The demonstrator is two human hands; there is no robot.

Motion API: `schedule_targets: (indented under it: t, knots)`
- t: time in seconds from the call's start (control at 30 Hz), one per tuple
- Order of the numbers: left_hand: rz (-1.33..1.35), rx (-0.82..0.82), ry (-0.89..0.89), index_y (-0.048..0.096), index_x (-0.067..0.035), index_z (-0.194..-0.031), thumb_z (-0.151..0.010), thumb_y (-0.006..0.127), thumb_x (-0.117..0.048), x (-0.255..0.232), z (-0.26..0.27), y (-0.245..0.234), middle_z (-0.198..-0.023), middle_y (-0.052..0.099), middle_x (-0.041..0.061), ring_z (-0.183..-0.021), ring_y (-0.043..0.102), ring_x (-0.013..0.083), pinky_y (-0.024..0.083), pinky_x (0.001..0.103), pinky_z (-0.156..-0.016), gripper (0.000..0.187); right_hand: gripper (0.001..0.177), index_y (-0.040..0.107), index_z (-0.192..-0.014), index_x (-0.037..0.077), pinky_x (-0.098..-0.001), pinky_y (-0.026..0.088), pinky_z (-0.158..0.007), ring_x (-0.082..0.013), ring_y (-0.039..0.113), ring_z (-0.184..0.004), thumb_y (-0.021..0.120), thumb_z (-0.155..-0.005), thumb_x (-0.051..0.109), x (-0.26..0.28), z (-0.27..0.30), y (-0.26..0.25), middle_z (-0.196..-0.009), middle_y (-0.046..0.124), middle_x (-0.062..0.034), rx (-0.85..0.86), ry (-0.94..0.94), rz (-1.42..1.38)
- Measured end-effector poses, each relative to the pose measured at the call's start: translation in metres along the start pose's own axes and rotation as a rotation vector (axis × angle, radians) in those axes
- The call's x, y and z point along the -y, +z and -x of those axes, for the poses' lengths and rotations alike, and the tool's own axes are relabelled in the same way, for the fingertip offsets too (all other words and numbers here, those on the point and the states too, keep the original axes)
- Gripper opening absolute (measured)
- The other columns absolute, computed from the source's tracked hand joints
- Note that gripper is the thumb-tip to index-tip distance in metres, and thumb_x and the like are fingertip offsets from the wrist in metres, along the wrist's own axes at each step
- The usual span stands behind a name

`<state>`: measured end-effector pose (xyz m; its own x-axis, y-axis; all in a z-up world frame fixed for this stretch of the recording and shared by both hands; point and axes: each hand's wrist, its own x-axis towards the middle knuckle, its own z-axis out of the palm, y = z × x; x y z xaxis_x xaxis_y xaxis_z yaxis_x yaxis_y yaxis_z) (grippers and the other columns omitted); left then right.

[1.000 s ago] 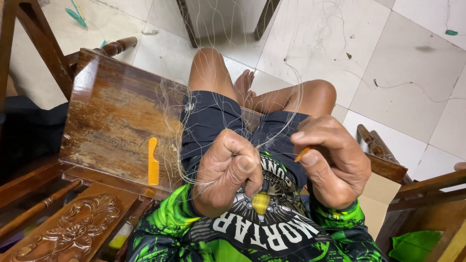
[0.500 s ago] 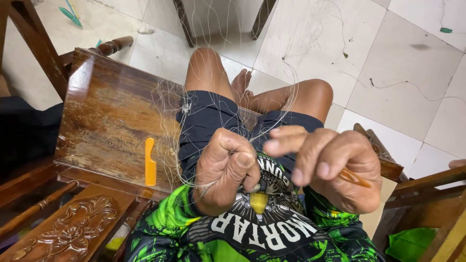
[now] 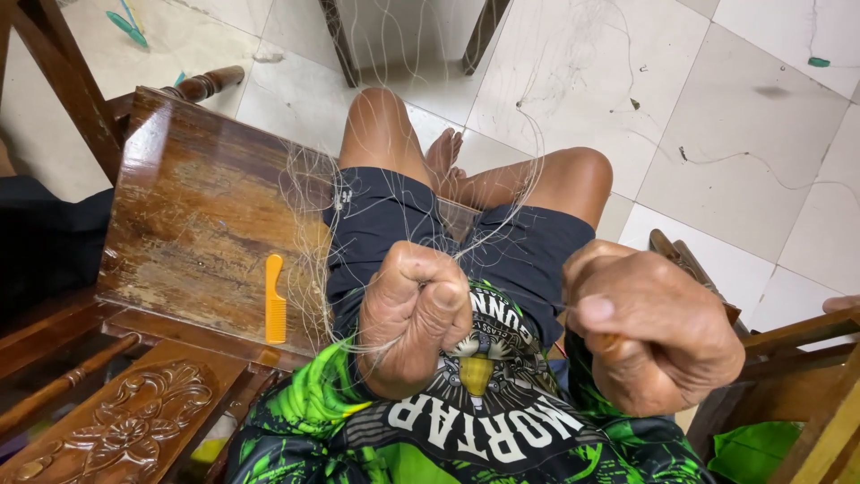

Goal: Repairing or weaving a fishing net by tying knots with a netting needle

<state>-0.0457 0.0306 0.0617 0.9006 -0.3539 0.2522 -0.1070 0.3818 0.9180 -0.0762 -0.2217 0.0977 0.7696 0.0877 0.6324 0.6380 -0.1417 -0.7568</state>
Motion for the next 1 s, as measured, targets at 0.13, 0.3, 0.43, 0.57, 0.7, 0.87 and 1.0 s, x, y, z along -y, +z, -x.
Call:
schedule_targets:
  t: [0.13,0.3,0.43,0.57,0.7,0.87,1.0]
  knots:
    - [0.021,-0.057,-0.017,0.056,-0.011,-0.124,-0.133,0.053,-0.025,0.003,0.0,0.0,-0.08,0.053,-0.001,-0.054,0.045,0.0105,0.035,0.028,-0.048,0.017,0.038,0.061,-0.173,0.007,-0.0365,0.048,-0.078,-0.009,0.048,-0.069,0.062,-0.135,0.011,0.008,-0.033,0.005,-0.088,0.058,0.0099,0.257,0.06,0.06]
    - [0.052,-0.093,-0.078,0.057,-0.01,-0.12,-0.131,0.057,-0.028,-0.001,-0.001,0.001,-0.079,0.053,0.001,-0.051,0.046,0.0104,0.035,0.029,-0.046,0.021,0.037,0.065,-0.155,0.004,-0.0424,0.039,-0.065,-0.0173,0.045,-0.06,0.053,-0.123,-0.009,-0.003,-0.049,0.007,-0.08,0.049,0.0056,0.357,0.067,0.002]
    - [0.033,-0.084,-0.023,0.056,-0.01,-0.122,-0.133,0.054,-0.025,-0.002,-0.001,0.002,-0.077,0.052,-0.002,-0.05,0.043,0.0095,0.034,0.029,-0.046,0.018,0.028,0.079,-0.139,0.012,-0.0427,0.053,-0.088,-0.0201,0.062,-0.087,0.08,-0.122,-0.011,0.006,-0.056,0.015,-0.105,0.071,-0.0009,0.177,-0.005,0.502]
    - [0.009,-0.096,-0.021,0.056,-0.01,-0.121,-0.133,0.054,-0.026,-0.008,-0.002,0.004,-0.078,0.053,-0.001,-0.052,0.042,0.0085,0.034,0.028,-0.049,0.02,0.012,0.087,-0.123,0.003,-0.0495,0.043,-0.099,-0.0293,0.062,-0.095,0.081,-0.117,-0.006,0.009,-0.062,0.009,-0.113,0.076,-0.0119,0.255,-0.037,0.579]
    - [0.028,-0.091,-0.033,0.056,-0.009,-0.121,-0.133,0.054,-0.027,0.0,0.003,0.004,-0.079,0.055,0.0,-0.052,0.042,0.0088,0.033,0.028,-0.047,0.021,0.009,0.087,-0.124,0.001,-0.0513,0.042,-0.098,-0.0318,0.06,-0.094,0.085,-0.118,-0.004,0.009,-0.055,0.01,-0.114,0.077,-0.016,0.215,0.008,0.609]
    - [0.0,-0.041,-0.044,0.057,-0.01,-0.119,-0.133,0.053,-0.025,-0.008,0.0,0.003,-0.077,0.052,-0.002,-0.053,0.043,0.0094,0.035,0.029,-0.049,0.021,0.023,0.087,-0.121,0.004,-0.0536,0.041,-0.095,-0.0302,0.063,-0.091,0.079,-0.108,-0.013,0.001,-0.055,0.008,-0.11,0.078,-0.0134,0.242,-0.067,0.62]
    - [0.013,-0.04,-0.077,0.057,-0.009,-0.119,-0.132,0.054,-0.026,-0.008,0.0,0.004,-0.073,0.052,-0.002,-0.051,0.042,0.0099,0.033,0.03,-0.048,0.022,0.023,0.086,-0.118,0.003,-0.0523,0.041,-0.091,-0.0283,0.063,-0.087,0.077,-0.105,-0.013,-0.002,-0.059,0.012,-0.105,0.077,-0.0136,0.265,-0.11,0.592]
